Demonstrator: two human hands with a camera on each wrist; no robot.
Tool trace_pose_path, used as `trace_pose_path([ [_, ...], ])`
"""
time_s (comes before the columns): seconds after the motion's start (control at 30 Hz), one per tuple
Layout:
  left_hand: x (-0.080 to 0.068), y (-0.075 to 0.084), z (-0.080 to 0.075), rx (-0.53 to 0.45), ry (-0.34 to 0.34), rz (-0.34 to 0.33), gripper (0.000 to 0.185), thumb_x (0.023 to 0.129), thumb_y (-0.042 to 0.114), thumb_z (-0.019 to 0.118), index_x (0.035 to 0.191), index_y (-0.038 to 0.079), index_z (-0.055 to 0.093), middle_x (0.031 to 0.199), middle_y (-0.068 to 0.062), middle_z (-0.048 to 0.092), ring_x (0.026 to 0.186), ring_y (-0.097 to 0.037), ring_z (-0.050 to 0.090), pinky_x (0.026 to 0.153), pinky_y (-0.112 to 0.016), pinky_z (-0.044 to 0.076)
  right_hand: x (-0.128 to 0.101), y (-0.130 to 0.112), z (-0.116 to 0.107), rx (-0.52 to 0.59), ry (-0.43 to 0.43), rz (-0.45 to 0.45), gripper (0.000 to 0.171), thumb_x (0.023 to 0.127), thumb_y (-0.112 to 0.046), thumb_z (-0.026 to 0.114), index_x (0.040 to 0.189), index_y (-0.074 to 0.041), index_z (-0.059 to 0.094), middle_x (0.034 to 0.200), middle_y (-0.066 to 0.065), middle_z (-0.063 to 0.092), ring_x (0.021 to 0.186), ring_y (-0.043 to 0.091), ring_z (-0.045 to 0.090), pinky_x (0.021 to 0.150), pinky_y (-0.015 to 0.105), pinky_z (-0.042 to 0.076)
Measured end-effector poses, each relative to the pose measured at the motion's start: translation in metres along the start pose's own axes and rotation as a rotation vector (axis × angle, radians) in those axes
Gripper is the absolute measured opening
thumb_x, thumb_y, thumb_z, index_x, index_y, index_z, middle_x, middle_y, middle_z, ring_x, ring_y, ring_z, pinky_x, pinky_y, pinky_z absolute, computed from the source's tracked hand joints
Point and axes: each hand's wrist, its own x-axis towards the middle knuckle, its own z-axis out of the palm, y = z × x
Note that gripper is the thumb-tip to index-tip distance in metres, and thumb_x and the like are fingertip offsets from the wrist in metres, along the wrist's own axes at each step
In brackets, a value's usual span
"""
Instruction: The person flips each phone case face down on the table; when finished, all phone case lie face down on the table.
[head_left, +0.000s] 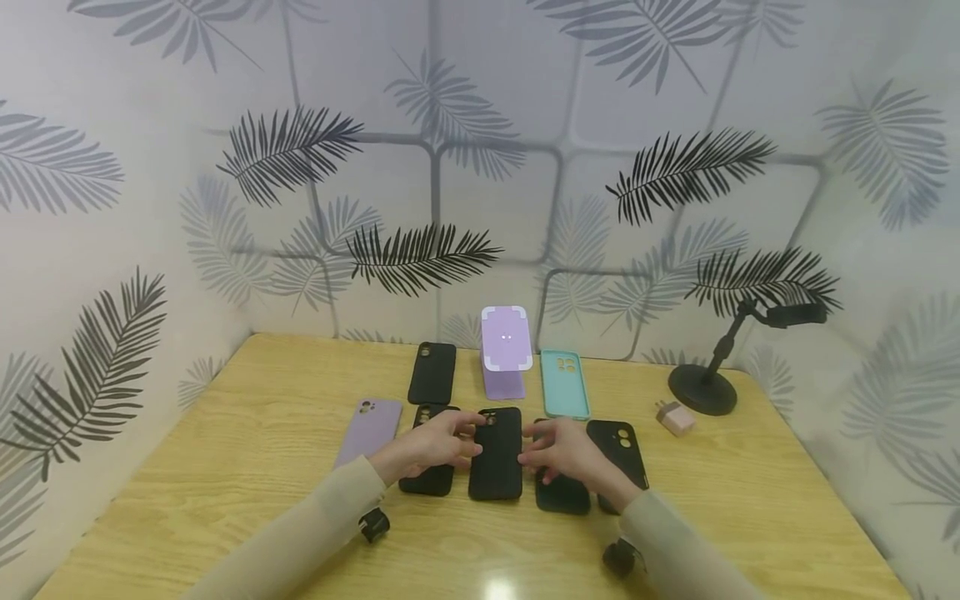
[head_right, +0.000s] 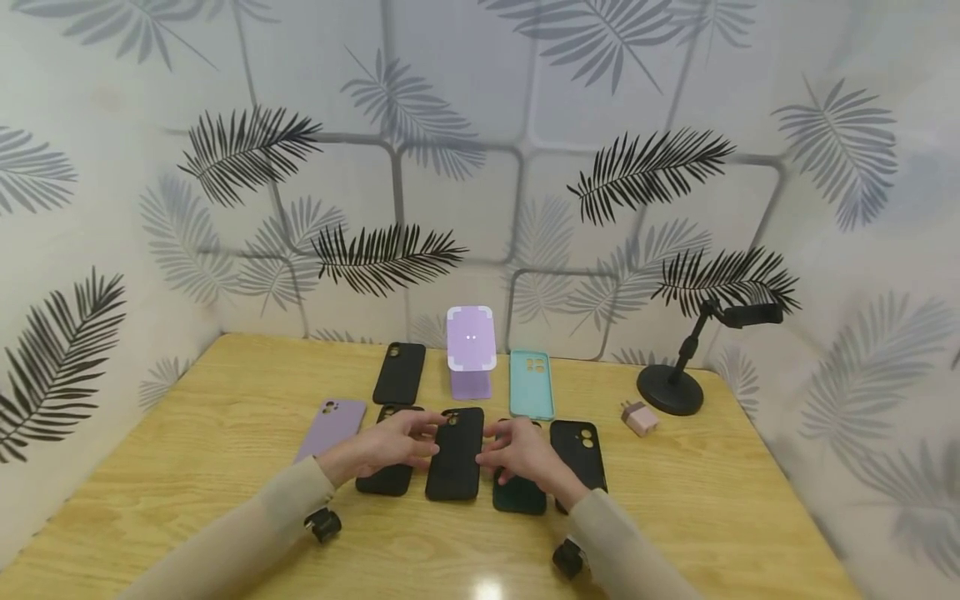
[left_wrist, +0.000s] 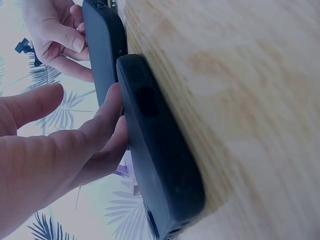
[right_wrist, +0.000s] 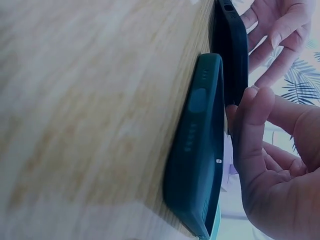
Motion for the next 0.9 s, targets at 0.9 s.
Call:
trace_pose_path([
  [0.9,0.015,0.018,0.008,0.084,0.095,0.082,0.048,0.097,0.010,0.059,0.143,0.003,0.046,0.139,-0.021,0.051,0.123,-0.033,0.055,0.100,-0.042,0.051,0.006,0.008,-0.023,0.086,-0.014,-0.039,0.039,0.091,-0.003,0.066,0.127,0.009,0.058,0.115,0.026,0.067,0.098,0.026,0.069,0.080,0.035,0.061],
])
